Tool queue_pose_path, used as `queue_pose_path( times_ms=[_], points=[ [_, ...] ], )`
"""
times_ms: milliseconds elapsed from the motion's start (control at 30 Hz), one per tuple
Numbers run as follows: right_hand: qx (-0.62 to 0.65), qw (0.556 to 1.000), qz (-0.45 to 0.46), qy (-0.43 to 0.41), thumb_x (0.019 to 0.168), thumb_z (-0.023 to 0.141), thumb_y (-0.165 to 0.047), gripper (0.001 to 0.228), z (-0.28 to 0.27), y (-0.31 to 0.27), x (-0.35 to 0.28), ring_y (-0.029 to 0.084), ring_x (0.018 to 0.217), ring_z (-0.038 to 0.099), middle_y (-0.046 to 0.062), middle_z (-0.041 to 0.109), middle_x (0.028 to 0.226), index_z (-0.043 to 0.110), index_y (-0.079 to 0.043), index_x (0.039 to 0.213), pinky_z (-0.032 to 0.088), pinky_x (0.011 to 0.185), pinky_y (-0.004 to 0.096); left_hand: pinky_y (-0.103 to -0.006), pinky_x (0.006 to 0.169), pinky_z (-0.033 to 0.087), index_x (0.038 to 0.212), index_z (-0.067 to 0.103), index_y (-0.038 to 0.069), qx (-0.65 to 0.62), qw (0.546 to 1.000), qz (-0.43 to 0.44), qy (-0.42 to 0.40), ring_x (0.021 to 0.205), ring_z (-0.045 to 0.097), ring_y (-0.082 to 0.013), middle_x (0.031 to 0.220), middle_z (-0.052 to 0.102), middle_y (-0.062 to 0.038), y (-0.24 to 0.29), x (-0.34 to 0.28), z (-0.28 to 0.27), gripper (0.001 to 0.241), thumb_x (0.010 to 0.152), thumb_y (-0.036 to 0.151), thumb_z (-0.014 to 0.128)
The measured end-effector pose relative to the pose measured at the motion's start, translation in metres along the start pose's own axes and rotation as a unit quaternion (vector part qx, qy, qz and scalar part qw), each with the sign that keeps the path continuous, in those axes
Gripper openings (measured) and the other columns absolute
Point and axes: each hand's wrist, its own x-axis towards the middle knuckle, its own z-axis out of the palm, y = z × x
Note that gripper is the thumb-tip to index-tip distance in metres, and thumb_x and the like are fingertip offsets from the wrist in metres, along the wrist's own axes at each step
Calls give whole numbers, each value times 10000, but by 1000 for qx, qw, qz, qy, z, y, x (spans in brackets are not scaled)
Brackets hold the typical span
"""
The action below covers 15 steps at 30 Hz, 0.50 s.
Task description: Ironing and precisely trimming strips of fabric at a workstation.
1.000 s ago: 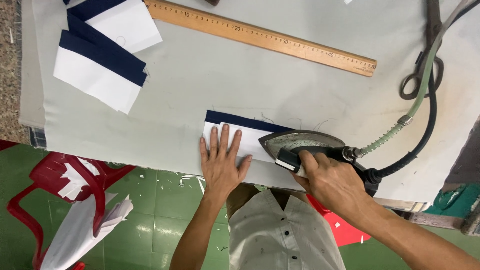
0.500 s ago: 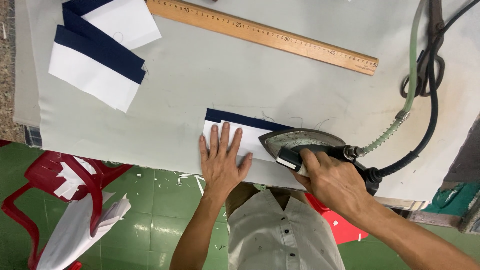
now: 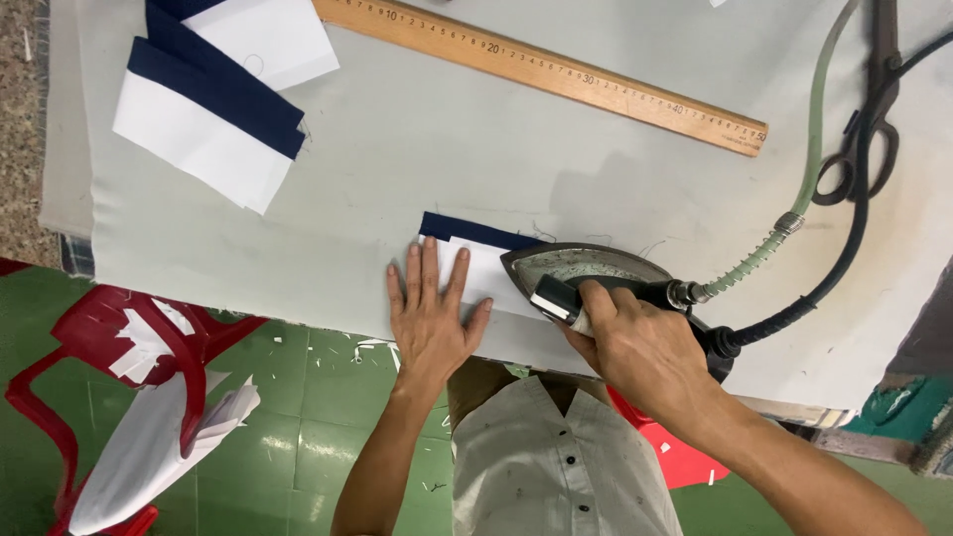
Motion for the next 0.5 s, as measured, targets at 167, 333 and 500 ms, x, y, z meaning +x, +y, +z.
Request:
queue_pose_path(
  times_ms=[167,333,500],
  points=[
    [32,999,8,13,850,707,-477,569,-9,-5,3,320,580,695,159,683,749,622,23,1108,550,432,418,-649,1237,156,1541,508,191,3,1000,-15,12,1548,239,-396,1644,292,-254,-14,1,-3,686,987,591,564],
    [46,998,-25,27,865,692,-480,612,-8,-2,1,307,556,685,162,693,761,621,40,1181,550,439,406,-643,1240,168,1555,502,197,18,1000,-18,-15,1553,246,-393,1657,283,-247,-13,4,-9,694,983,582,576],
    [27,999,-17,28,874,698,-482,590,-4,-3,1,283,515,678,143,685,685,629,39,1143,541,419,397,-640,1241,176,1548,503,205,13,1000,-19,-3,1553,250,-384,1655,291,-239,-13,3,-6,690,976,580,592]
  ],
)
